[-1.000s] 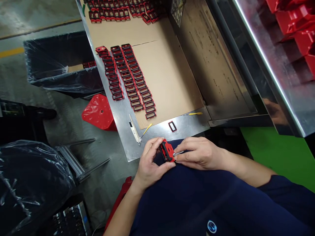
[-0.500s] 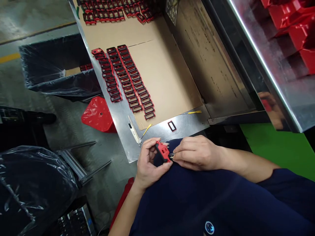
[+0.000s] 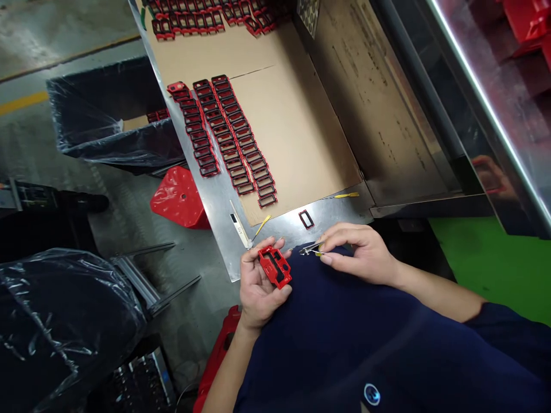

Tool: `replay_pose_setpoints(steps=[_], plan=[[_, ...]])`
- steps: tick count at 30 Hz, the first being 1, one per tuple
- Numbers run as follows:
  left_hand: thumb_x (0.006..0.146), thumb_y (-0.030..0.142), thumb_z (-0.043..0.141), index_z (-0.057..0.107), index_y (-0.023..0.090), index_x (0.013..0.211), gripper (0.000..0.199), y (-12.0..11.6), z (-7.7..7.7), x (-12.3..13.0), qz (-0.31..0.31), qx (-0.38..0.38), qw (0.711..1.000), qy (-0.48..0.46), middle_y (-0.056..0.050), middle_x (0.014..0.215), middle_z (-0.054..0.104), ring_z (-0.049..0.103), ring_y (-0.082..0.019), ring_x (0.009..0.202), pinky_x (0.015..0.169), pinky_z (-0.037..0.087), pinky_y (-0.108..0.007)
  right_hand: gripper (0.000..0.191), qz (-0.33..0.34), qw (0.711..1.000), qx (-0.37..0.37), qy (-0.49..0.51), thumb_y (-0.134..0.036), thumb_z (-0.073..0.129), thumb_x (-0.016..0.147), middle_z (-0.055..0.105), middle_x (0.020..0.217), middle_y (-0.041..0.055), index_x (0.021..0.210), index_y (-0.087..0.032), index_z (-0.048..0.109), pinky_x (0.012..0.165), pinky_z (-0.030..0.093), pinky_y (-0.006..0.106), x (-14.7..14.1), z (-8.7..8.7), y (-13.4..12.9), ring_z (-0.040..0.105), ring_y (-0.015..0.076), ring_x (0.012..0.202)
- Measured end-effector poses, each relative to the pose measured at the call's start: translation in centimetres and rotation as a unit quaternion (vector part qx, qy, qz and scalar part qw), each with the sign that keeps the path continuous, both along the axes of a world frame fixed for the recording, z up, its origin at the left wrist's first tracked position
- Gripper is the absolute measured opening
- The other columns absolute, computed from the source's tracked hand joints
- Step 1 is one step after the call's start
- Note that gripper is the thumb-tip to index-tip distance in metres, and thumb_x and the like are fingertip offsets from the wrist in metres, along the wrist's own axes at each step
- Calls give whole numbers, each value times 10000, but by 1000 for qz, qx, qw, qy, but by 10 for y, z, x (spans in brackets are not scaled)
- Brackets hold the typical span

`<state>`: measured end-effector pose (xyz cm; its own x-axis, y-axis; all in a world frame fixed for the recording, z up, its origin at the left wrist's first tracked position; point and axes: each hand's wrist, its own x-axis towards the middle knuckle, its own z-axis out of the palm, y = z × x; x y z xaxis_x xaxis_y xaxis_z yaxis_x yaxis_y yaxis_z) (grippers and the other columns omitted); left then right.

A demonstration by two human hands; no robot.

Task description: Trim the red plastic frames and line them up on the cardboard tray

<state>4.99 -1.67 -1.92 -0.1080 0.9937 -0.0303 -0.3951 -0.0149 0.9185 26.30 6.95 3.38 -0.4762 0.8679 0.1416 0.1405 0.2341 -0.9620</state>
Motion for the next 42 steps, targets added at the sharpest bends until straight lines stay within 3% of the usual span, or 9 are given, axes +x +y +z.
replay_pose_setpoints(steps=[6,11,13,16,21,28,34,38,42], plan=[[741,253,858,546,307,1270,617,1,-1,0,16,19,1000,14,-70,1396,550,574,-275,1312,1033,563,-411,112,220,954,-151,-135,-219,699,860,728,842,34,900,-188,800,723,534,227,33,0,20,673,123,754],[716,332,858,506,302,1266,653,7,-13,-6,19,10,998,65,-90,1370,578,579,-288,1303,1039,546,-435,160,129,957,-132,-225,-308,681,865,711,844,35,901,-221,811,723,506,253,56,1,30,659,142,765],[679,445,839,482,270,1243,690,26,-27,-22,51,-64,983,167,-111,1313,620,616,-288,1250,1018,547,-425,212,81,962,-153,-212,-370,669,881,705,853,47,892,-208,805,707,506,261,55,-2,27,656,151,759],[707,478,745,506,200,1197,612,80,-49,-66,103,-238,894,365,-132,1227,671,653,-266,1177,987,540,-383,263,49,963,-178,-194,-421,661,887,699,865,60,879,-196,796,710,508,272,47,-10,19,656,167,777],[709,431,741,630,141,1019,439,173,-76,-131,160,-352,773,502,-195,1140,691,599,-389,1210,1036,445,-550,279,37,966,-187,-175,-447,664,889,692,881,58,902,-198,789,729,503,278,39,-19,8,652,168,788],[806,503,722,593,100,1223,594,221,-90,-126,166,-402,689,580,-208,1266,635,555,-373,1265,1068,399,-599,281,3,971,-176,-164,-442,657,899,694,868,56,877,-193,784,709,499,276,41,-19,4,650,163,769],[967,333,453,368,26,1423,556,186,-80,-98,172,-266,727,609,-342,1433,443,411,-420,1392,1114,321,-637,283,-9,975,-166,-151,-434,658,906,698,875,63,876,-184,787,715,517,274,40,-25,0,655,162,770],[845,323,693,651,177,1125,318,127,-88,-31,-32,-74,814,576,-146,1203,651,602,-300,1204,1065,466,-412,292,2,972,-186,-146,-441,657,910,692,867,59,879,-179,783,710,508,268,37,-31,-2,649,157,766],[848,392,739,655,219,1159,365,94,-106,35,-155,45,842,514,-94,1233,635,637,-245,1087,923,545,-401,287,12,973,-182,-143,-442,670,899,689,865,56,884,-175,777,709,496,266,30,-31,-1,641,153,768]])
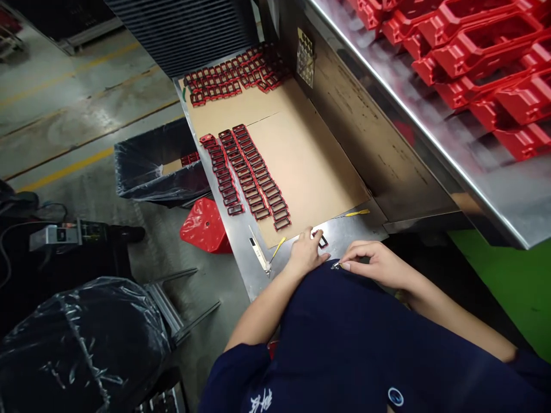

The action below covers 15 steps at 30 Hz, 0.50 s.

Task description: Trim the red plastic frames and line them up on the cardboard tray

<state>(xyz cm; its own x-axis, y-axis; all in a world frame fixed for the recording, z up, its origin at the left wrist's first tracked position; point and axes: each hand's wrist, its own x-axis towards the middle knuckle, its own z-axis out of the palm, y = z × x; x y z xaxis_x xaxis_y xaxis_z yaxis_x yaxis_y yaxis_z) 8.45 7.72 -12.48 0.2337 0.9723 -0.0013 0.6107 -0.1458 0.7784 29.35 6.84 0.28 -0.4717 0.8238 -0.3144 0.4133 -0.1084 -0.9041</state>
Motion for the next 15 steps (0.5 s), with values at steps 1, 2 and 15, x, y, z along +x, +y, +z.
replay_pose_setpoints(steps=[1,2,15], plan=[[890,390,698,640,213,1183,347,-1,-4,9,-12,8,1000,-14,-94,1244,625,633,-237,1085,907,549,-406,287,3,1000,5,3,-441,672,898,690,865,56,882,-173,775,708,496,264,-1,1,1,641,152,770],[921,380,665,634,205,1183,316,0,-8,14,-20,14,999,-27,-90,1232,624,633,-229,1074,893,553,-402,287,5,1000,11,6,-439,673,898,690,862,55,881,-171,773,707,496,261,-2,2,1,639,150,769],[828,272,728,411,232,1469,716,-45,44,-31,78,-52,943,-320,-173,1447,510,590,-284,1284,1021,548,-415,289,-105,989,104,12,-341,760,792,708,915,63,1013,-160,708,733,570,281,3,5,-1,674,151,762]])
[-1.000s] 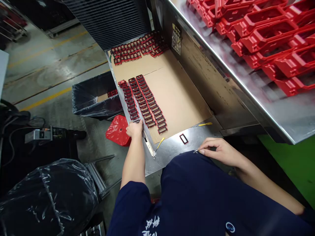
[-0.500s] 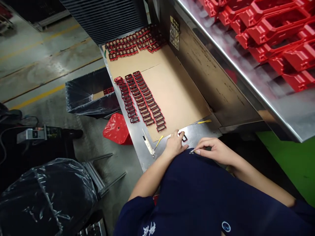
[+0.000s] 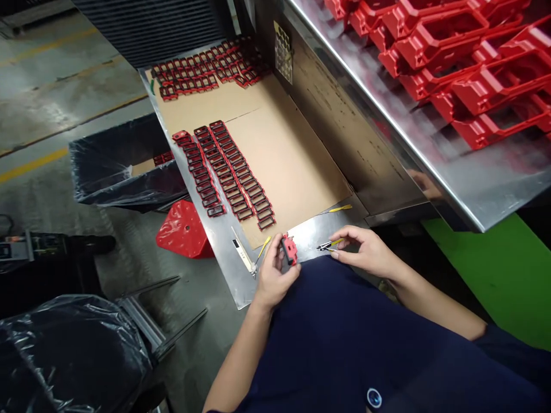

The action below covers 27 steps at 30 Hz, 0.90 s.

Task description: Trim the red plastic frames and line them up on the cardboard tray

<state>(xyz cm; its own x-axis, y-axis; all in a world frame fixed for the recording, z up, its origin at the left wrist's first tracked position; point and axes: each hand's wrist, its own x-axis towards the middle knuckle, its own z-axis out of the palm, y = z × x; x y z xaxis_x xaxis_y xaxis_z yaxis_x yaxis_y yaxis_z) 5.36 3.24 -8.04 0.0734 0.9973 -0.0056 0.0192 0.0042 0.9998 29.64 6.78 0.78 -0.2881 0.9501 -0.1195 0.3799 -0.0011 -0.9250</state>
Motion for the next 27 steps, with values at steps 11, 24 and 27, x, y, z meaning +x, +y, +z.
replay_pose_setpoints(steps=[11,24,27], plan=[[754,271,852,473,351,1323,688,-33,50,-10,15,-36,980,-193,-96,1474,513,554,-290,1339,1092,504,-464,120,202,928,309,-54,-289,675,908,725,979,54,875,-207,756,704,519,263,-42,46,2,642,145,792],[787,209,794,451,359,1428,742,-37,50,-10,-16,14,994,-106,-120,1443,509,632,-274,1232,1007,561,-425,161,245,913,322,-53,-284,637,941,725,930,43,864,-191,744,703,490,269,-50,44,4,634,143,783],[762,183,772,433,335,1482,811,-35,52,-11,-18,88,996,-8,-126,1373,533,636,-280,1171,998,557,-468,117,249,922,296,-14,-259,670,926,735,948,55,874,-179,737,711,503,267,-44,38,1,651,144,784]])
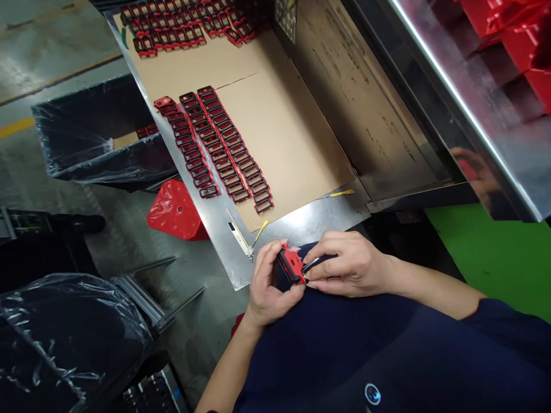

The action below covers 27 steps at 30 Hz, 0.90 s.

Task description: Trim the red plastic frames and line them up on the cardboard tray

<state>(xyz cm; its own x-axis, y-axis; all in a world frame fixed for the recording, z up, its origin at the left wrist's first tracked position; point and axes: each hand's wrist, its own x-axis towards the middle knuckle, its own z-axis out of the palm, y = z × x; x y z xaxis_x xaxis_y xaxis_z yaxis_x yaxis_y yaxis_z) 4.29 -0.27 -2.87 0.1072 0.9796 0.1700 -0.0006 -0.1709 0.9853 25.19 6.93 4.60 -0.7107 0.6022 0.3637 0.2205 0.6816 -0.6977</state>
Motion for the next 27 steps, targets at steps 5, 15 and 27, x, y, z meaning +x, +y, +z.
replay_pose_setpoints(steps=[5,15,27], plan=[[746,142,752,370,314,1535,893,4,6,2,-3,66,995,79,-142,1311,557,624,-283,1119,959,561,-473,54,-11,997,-41,64,-217,733,883,745,977,84,876,-163,736,700,541,255,8,-12,-6,669,138,765],[780,170,755,345,279,1538,869,2,7,5,8,71,995,77,-151,1327,528,622,-272,1134,971,559,-465,48,-21,996,-15,81,-210,739,880,749,986,89,889,-162,738,664,548,239,10,-16,-9,675,125,740],[808,177,739,326,270,1551,855,1,9,7,18,91,991,92,-152,1312,533,632,-254,1095,949,569,-457,46,-6,997,-3,72,-198,735,882,750,976,92,898,-154,732,657,534,236,9,-13,-7,684,129,758]])
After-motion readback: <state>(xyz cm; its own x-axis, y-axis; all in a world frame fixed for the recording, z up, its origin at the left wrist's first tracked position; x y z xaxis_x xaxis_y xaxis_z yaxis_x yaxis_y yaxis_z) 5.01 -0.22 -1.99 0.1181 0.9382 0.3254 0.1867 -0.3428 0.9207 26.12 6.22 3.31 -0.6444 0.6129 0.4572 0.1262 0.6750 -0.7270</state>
